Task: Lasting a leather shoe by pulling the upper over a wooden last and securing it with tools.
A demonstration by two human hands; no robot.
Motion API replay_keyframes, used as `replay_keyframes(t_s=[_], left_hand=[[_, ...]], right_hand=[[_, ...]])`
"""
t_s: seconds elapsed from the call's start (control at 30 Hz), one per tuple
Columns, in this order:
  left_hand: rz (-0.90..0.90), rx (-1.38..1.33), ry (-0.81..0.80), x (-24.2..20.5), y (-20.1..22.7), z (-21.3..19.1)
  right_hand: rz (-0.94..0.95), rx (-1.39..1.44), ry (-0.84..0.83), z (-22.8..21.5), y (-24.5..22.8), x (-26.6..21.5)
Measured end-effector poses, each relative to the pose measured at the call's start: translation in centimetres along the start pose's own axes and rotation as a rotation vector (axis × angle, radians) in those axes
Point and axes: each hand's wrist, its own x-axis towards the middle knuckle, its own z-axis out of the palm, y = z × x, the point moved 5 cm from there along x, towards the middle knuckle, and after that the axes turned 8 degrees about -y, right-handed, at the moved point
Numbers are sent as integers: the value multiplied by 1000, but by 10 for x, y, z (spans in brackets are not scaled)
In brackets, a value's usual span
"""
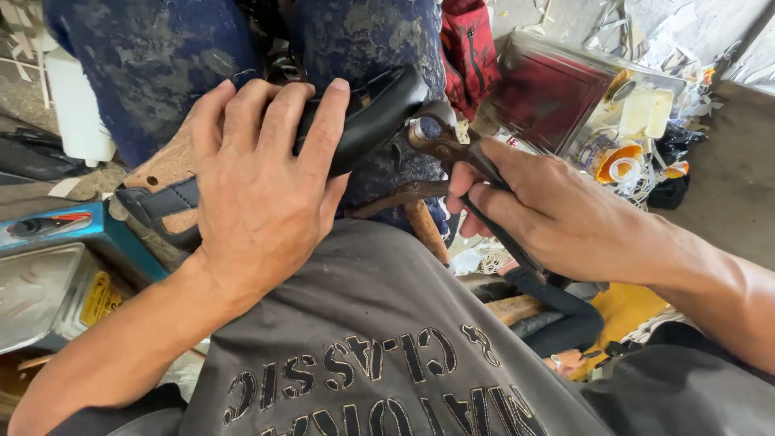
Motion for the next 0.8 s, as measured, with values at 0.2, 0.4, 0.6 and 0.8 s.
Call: replay_keyframes(t_s=[0.2, 0.4, 0.6, 0.8], left_hand=[[3, -51, 14, 2, -3, 3], [89, -304, 18, 4, -30, 5], [70, -521, -19, 11, -40, 3], [-137, -875, -8, -4, -46, -47]], right_hand=[[-12, -13, 31, 3, -7, 8], [-387, -107, 222, 22, 17, 33], [-351, -424, 223, 46, 32, 27], [-269, -117, 552, -49, 48, 3]])
